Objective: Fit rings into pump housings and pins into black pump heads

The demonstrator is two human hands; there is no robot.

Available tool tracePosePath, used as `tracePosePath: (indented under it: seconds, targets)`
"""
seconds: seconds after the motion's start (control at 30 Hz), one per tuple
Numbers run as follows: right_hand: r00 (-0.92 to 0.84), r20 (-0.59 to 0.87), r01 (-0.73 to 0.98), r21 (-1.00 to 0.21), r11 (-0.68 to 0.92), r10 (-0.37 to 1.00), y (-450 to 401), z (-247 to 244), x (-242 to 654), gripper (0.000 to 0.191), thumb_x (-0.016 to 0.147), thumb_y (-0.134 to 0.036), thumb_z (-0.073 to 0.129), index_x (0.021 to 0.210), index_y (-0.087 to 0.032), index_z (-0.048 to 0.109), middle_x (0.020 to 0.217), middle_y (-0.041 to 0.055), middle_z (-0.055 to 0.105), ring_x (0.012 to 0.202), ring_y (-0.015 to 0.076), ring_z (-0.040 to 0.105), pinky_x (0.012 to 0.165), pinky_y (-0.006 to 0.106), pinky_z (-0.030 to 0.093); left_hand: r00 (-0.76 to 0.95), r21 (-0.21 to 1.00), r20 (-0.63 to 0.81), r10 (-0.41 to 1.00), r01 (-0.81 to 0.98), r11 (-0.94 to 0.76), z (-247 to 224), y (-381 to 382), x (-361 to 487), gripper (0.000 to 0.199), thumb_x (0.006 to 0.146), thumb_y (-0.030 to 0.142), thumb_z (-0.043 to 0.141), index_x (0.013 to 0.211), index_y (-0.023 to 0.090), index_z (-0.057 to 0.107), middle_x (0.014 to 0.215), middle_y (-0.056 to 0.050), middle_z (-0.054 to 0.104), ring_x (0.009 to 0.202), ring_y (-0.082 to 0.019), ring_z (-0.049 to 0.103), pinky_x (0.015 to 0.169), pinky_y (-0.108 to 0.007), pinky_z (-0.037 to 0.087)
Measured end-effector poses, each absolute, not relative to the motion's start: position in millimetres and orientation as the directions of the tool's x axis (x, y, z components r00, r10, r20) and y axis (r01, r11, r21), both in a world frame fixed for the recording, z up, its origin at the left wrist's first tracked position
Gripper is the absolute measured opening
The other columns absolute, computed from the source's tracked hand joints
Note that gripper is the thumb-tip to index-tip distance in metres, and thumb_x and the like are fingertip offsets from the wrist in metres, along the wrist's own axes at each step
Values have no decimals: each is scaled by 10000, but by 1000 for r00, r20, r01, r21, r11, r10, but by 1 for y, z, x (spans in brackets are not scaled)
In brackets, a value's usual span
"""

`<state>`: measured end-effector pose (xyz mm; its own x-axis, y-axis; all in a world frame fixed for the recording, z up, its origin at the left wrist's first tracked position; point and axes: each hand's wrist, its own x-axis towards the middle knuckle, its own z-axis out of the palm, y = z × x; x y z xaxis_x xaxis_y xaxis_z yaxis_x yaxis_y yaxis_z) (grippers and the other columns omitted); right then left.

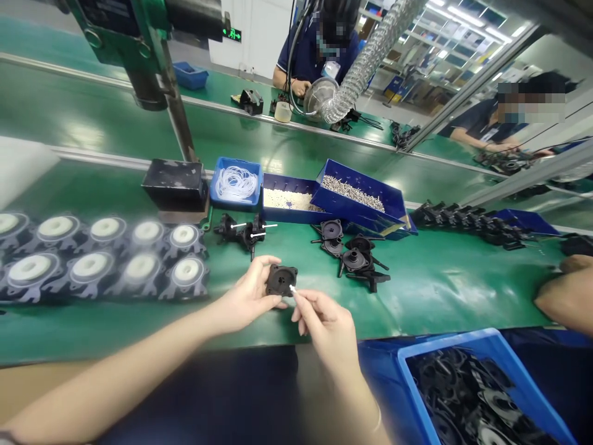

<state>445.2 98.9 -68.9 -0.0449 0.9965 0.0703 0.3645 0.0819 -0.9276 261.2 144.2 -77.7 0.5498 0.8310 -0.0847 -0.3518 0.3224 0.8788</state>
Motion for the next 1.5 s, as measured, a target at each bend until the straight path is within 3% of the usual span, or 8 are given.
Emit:
tracePosePath:
  seconds: [0.2,0.4,0.53,0.67,0.8,1.07,1.27,1.5]
  targets:
    - [-62,249,582,-778,238,967,97,-73,431,176,996,-257,529,965,-191,690,657,-28,631,508,94,577,582,214,482,520,973,-76,851,-148,177,-79,140,257,588,932,197,588,1448,249,310,1364,-116,512,1272,-233,529,1071,-370,446]
    - [-90,350,685,-658,313,933,97,-72,429,180,1000,-225,513,961,-182,683,665,-9,642,560,114,601,603,219,486,493,995,-39,869,-59,78,-82,138,255,521,963,237,545,1451,256,363,1471,-105,470,1324,-243,505,1061,-357,473]
    - [-87,339,725,-623,293,937,95,-74,428,209,1014,-250,491,938,-187,675,715,16,674,583,129,615,611,238,483,464,986,85,882,90,-143,-85,137,256,462,981,187,484,1432,260,415,1476,-79,481,1345,-224,486,1106,-354,442]
    - [-84,317,706,-650,281,945,95,-74,427,228,1021,-247,472,905,-190,660,669,-1,636,558,120,590,586,232,457,482,887,235,844,249,-389,-88,137,256,470,987,115,408,1444,228,407,1478,-80,489,1402,-195,425,1194,-357,346]
    - [-121,291,645,-704,298,949,99,-72,431,249,1017,-240,475,821,-193,622,604,-28,570,521,107,548,573,224,431,524,806,302,797,306,-507,-91,138,254,514,971,77,384,1470,199,372,1496,-100,476,1425,-201,402,1211,-383,335]
    - [-153,240,555,-782,284,959,108,-73,431,305,1015,-249,464,721,-212,538,524,-50,513,470,109,503,566,236,420,559,751,318,766,345,-563,-98,137,254,645,882,-13,381,1496,179,338,1534,-130,423,1428,-238,406,1195,-442,373]
    - [-153,269,535,-787,309,951,110,-82,428,270,1020,-236,456,767,-204,545,561,-52,517,467,95,486,570,230,407,530,715,346,775,386,-583,-98,139,252,636,903,5,364,1509,188,294,1512,-120,453,1419,-223,418,1186,-433,396]
    - [-157,195,531,-810,249,968,113,-89,427,215,1019,-244,471,844,-199,587,614,-47,569,501,92,532,585,214,424,453,725,373,810,402,-559,-107,137,255,581,958,51,338,1511,218,286,1500,-109,468,1400,-214,446,1157,-426,439]
